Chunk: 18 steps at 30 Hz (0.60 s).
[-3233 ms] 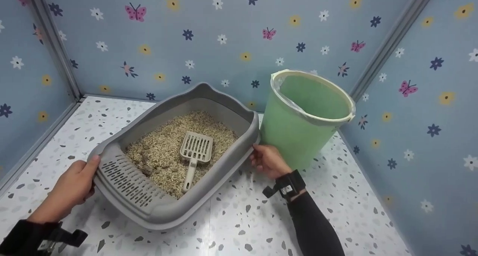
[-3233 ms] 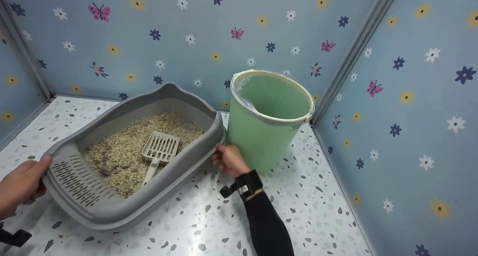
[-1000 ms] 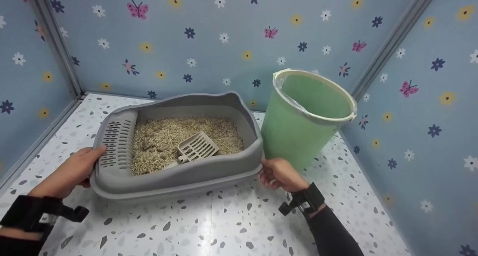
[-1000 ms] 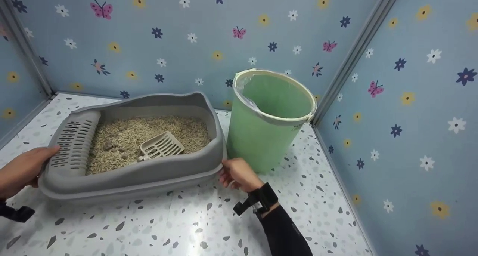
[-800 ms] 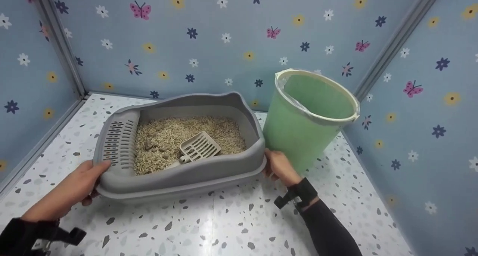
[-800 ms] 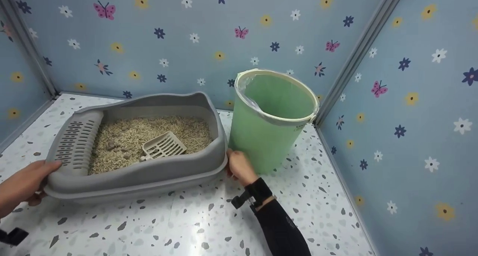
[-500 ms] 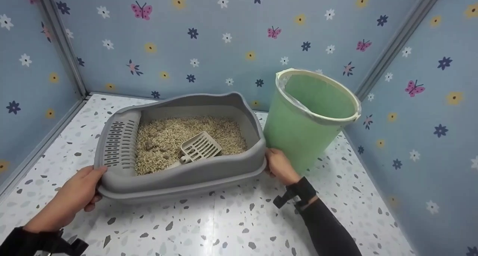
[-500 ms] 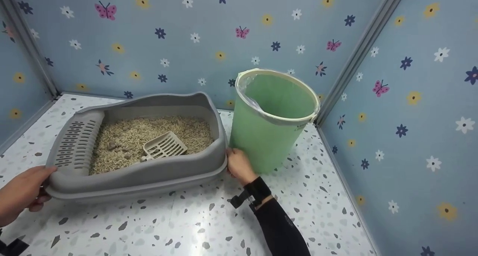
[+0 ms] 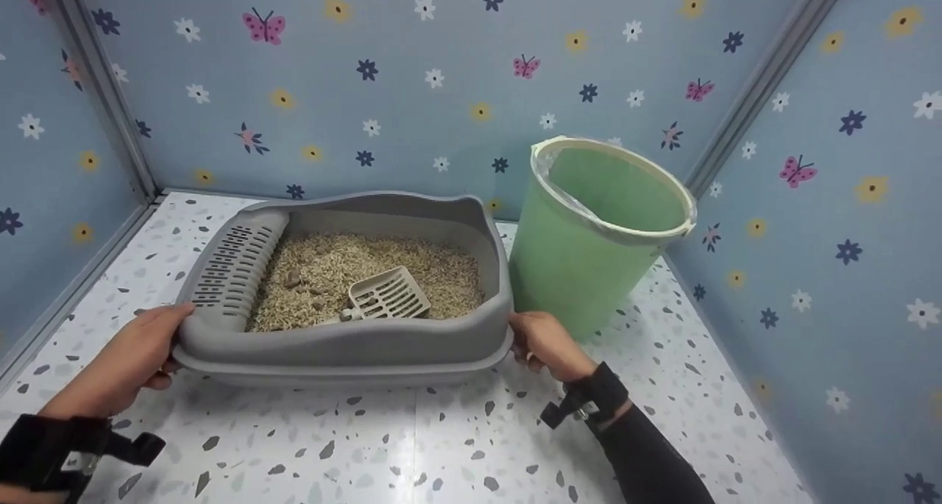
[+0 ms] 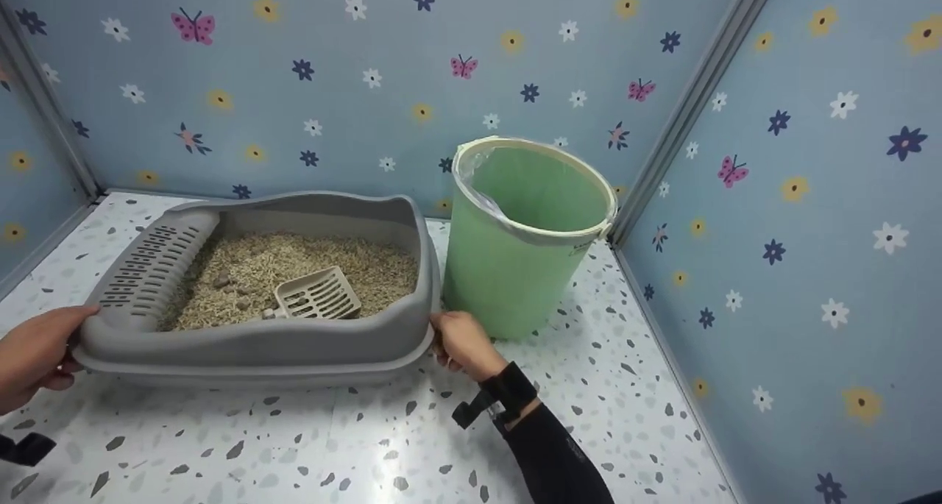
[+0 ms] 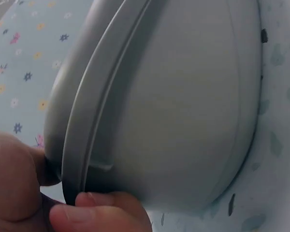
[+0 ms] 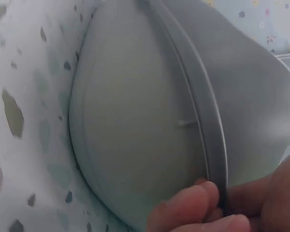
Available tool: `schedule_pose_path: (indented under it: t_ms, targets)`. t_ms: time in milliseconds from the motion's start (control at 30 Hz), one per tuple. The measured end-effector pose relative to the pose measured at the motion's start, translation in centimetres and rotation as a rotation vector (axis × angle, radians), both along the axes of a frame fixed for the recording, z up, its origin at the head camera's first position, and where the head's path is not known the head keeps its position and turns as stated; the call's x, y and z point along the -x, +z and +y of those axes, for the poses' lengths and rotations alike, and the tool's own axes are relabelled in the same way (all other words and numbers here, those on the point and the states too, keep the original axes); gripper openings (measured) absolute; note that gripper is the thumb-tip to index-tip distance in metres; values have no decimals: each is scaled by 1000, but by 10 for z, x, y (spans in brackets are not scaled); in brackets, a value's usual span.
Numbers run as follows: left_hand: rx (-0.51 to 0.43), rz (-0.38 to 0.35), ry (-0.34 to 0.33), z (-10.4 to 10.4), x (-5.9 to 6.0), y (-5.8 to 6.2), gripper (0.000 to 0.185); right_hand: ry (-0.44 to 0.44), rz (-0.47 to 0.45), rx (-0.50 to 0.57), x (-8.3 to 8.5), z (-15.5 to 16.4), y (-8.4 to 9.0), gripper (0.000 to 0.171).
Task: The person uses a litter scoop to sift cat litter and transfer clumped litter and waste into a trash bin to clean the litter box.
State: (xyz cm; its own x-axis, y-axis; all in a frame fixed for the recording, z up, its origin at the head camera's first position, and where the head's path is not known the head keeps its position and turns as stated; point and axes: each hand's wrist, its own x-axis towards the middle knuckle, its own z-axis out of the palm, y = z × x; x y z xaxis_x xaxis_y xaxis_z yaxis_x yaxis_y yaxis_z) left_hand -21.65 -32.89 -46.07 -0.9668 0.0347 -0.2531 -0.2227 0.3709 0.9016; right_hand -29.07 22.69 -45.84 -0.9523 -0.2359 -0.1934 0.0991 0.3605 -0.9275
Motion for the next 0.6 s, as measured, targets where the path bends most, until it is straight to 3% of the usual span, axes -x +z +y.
schedule_pose_path:
  t_ms: [200, 300, 467, 600]
  targets:
    - [89, -4, 42, 24, -15, 2, 83, -130, 132, -108, 26, -8, -8, 52]
    - [152, -8, 73, 33, -20, 4, 94, -155, 154, -133, 35, -9, -15, 56]
    - [196, 1, 95, 31, -17, 4, 98, -113, 174, -132, 34, -9, -18, 56]
    - [178, 27, 91, 21, -7, 2, 95, -120, 180, -147, 19, -15, -12, 52]
